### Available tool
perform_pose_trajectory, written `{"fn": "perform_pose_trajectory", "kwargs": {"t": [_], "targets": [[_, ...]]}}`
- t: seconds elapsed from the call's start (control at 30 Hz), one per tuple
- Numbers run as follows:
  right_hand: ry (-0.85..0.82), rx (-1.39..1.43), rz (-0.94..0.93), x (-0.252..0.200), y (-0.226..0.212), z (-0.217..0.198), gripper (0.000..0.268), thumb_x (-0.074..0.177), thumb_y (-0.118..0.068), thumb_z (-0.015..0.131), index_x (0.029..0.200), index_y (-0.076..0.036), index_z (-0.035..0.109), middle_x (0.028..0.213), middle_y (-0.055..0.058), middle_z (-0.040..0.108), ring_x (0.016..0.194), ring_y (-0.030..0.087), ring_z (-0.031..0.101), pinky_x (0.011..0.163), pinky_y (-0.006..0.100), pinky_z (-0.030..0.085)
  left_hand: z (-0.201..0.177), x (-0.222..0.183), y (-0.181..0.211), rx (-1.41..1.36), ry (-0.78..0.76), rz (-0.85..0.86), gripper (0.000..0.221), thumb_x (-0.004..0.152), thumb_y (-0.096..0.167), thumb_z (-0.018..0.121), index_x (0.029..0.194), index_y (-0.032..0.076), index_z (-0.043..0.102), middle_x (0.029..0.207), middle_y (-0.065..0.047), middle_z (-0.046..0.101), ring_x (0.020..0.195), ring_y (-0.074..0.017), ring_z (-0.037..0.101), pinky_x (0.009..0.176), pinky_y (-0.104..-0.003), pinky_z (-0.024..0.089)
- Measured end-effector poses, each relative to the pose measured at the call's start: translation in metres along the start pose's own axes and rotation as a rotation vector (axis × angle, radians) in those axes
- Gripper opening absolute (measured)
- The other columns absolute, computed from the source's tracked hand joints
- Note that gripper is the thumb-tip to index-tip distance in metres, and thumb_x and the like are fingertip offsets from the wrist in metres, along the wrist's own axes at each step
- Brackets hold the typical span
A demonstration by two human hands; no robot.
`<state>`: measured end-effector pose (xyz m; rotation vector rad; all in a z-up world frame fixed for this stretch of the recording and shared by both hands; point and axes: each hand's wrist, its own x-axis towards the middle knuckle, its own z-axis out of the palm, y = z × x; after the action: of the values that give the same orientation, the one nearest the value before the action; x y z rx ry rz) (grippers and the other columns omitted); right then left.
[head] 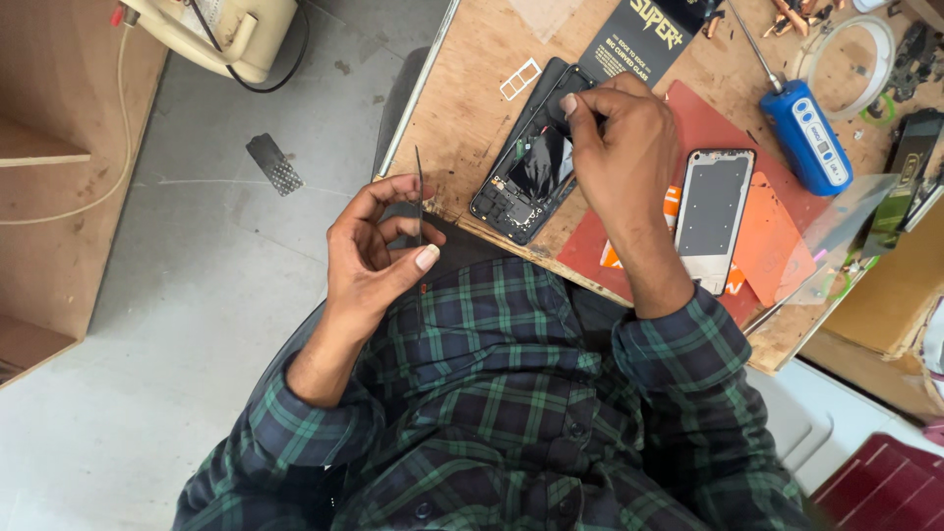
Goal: The person removes a protective film from a smartphone screen assembly and places it on the table. They then pick up the phone's internal chassis, remove a small metal bracket, and set it aside. Finally, they align the screen assembly with the chassis and begin to connect the ribbon cables.
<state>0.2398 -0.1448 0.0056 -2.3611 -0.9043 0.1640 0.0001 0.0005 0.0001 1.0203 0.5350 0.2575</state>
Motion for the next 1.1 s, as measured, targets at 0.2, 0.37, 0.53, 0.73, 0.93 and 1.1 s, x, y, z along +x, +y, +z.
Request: {"fn": "perform_pose_trajectory", "kwargs": {"t": [0.2,0.37,0.53,0.73,0.93,1.1], "targets": [[-0.201,-0.126,-0.279,0.009,-0.010,-0.056,0.064,0.073,0.011,0.070,0.134,-0.007,0.065,0.129,0.012,0.063,0.108,0.033,0.061,0.092,0.041,0.052,0.001,0.000,0.001,0.001,0.001,0.014,0.063,0.087,0.008,0.078,0.143,-0.004,0.049,0.140,-0.016,0.055,0.103,-0.0192,0.068,0.084,-0.029,0.062],[-0.473,-0.317,-0.536,0.026,-0.010,-0.065,0.089,0.069,0.011,0.067,0.154,-0.008,0.049,0.155,0.009,0.054,0.139,0.035,0.048,0.112,0.044,0.042,0.002,0.000,0.001,0.037,-0.018,-0.042,0.063,0.087,0.007,0.077,0.142,-0.004,0.048,0.140,-0.015,0.055,0.106,-0.0207,0.069,0.085,-0.030,0.062],[-0.485,-0.448,-0.708,0.037,-0.014,-0.067,0.067,0.089,0.005,0.062,0.154,-0.011,0.055,0.153,0.004,0.058,0.137,0.029,0.053,0.113,0.042,0.044,0.002,0.001,-0.001,0.035,-0.103,-0.061,0.059,0.090,0.006,0.075,0.142,-0.005,0.048,0.145,-0.017,0.057,0.109,-0.0227,0.070,0.095,-0.034,0.059],[-0.467,-0.489,-0.838,0.046,-0.025,-0.077,0.058,0.096,-0.002,0.062,0.153,-0.011,0.059,0.152,0.001,0.061,0.135,0.024,0.056,0.112,0.039,0.046,0.003,0.004,-0.002,0.018,-0.126,-0.081,0.057,0.091,0.005,0.074,0.141,-0.004,0.048,0.144,-0.017,0.059,0.109,-0.0222,0.070,0.096,-0.034,0.058],[-0.447,-0.522,-0.906,0.054,-0.030,-0.072,0.055,0.087,-0.002,0.064,0.141,-0.012,0.062,0.143,0.000,0.062,0.129,0.023,0.057,0.107,0.037,0.046,0.003,0.004,-0.002,0.026,-0.118,-0.092,0.058,0.090,0.004,0.073,0.142,-0.004,0.048,0.143,-0.017,0.059,0.109,-0.0219,0.070,0.095,-0.033,0.058],[-0.498,-0.524,-0.958,0.054,-0.025,-0.065,0.069,0.080,0.000,0.065,0.146,-0.018,0.061,0.150,0.001,0.058,0.143,0.023,0.049,0.118,0.041,0.039,0.002,0.005,-0.002,0.036,-0.108,-0.112,0.059,0.090,0.004,0.074,0.142,-0.004,0.047,0.142,-0.017,0.060,0.109,-0.0222,0.070,0.096,-0.034,0.058]]}}
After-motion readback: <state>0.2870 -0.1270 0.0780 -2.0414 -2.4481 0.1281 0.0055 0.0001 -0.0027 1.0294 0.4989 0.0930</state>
